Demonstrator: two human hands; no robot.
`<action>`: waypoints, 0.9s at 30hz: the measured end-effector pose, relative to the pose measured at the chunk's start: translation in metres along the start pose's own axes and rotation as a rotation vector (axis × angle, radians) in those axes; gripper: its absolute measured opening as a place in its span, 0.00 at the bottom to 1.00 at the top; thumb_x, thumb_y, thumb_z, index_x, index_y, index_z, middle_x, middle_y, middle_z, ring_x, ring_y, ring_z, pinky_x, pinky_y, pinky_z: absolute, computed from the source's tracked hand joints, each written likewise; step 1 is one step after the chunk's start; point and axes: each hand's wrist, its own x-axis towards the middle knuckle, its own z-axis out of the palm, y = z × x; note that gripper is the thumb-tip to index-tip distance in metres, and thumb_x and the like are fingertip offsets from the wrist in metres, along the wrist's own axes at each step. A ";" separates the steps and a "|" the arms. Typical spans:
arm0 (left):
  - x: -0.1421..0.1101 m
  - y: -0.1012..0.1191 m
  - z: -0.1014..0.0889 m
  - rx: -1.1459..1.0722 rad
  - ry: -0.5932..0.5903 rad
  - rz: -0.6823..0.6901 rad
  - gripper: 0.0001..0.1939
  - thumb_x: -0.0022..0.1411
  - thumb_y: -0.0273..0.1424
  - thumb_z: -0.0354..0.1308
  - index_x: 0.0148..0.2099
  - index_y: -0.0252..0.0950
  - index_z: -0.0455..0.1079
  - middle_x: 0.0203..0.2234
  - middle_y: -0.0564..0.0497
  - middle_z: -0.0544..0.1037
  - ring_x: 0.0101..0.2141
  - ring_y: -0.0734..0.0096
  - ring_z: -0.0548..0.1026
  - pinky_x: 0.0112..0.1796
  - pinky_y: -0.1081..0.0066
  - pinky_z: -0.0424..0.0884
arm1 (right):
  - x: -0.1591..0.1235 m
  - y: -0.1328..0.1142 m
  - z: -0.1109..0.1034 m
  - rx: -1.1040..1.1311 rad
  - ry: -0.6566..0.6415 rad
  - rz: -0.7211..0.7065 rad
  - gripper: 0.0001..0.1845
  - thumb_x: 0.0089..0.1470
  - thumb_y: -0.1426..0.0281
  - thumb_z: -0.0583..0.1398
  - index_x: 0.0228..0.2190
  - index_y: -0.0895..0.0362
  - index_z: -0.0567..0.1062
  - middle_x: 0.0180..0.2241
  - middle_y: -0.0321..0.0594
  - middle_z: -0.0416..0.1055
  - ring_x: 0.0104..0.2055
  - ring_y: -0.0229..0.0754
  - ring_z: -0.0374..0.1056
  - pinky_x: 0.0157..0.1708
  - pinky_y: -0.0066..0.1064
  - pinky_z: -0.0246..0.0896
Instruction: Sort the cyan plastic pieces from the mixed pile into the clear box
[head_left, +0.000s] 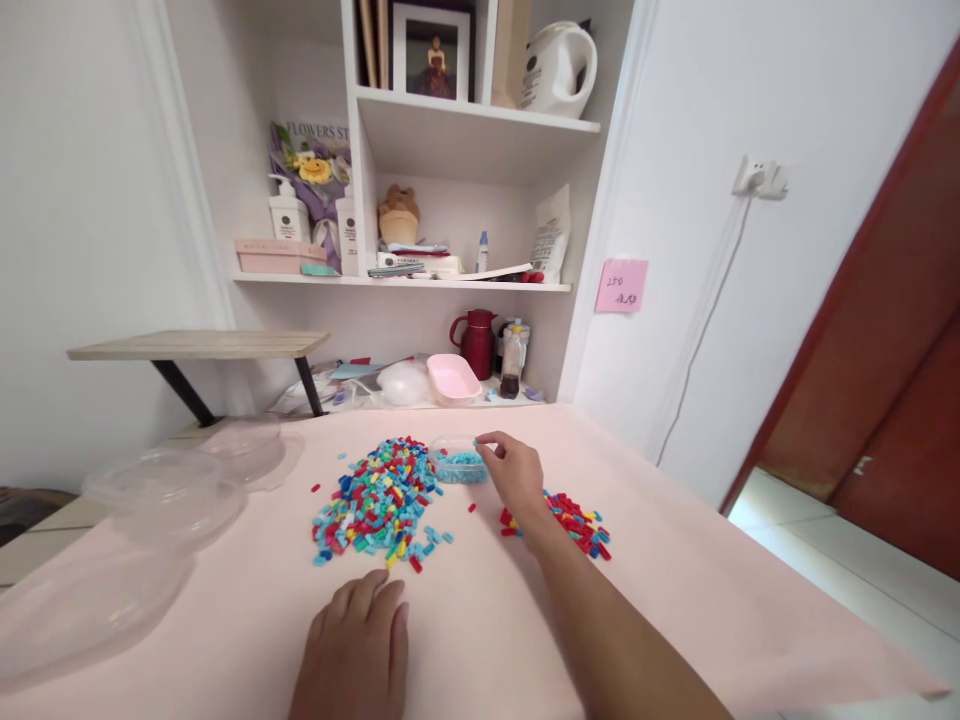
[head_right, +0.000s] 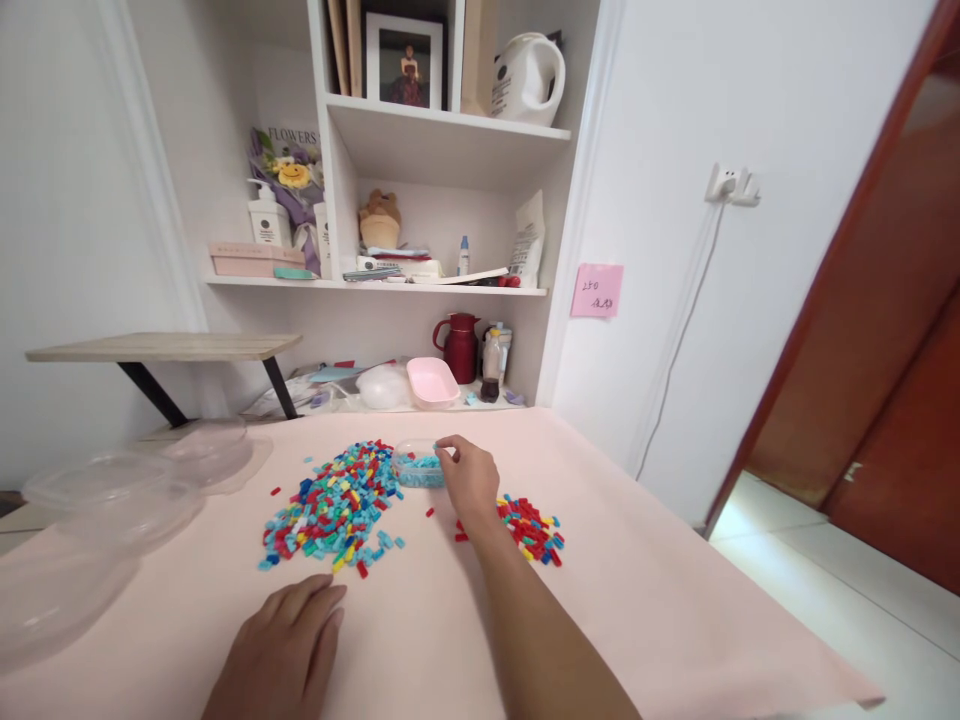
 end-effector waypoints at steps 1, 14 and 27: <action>0.000 0.000 0.000 -0.001 -0.010 0.001 0.18 0.65 0.33 0.46 0.46 0.44 0.77 0.45 0.49 0.82 0.46 0.61 0.78 0.45 0.57 0.75 | 0.001 0.002 0.000 -0.004 0.009 0.011 0.13 0.55 0.61 0.57 0.36 0.49 0.81 0.22 0.33 0.68 0.26 0.40 0.64 0.26 0.29 0.53; -0.002 0.003 -0.001 -0.037 0.027 -0.026 0.17 0.65 0.34 0.46 0.46 0.44 0.76 0.45 0.48 0.81 0.47 0.61 0.77 0.46 0.56 0.73 | 0.002 0.007 0.006 0.085 -0.005 -0.093 0.17 0.56 0.58 0.56 0.37 0.51 0.81 0.20 0.33 0.67 0.24 0.39 0.62 0.26 0.29 0.53; 0.000 0.005 -0.004 -0.041 -0.034 -0.044 0.19 0.66 0.35 0.44 0.47 0.43 0.77 0.45 0.47 0.81 0.47 0.60 0.77 0.47 0.54 0.73 | -0.019 -0.009 0.003 0.102 -0.772 -0.306 0.09 0.51 0.66 0.64 0.35 0.53 0.83 0.25 0.33 0.74 0.28 0.36 0.66 0.26 0.24 0.54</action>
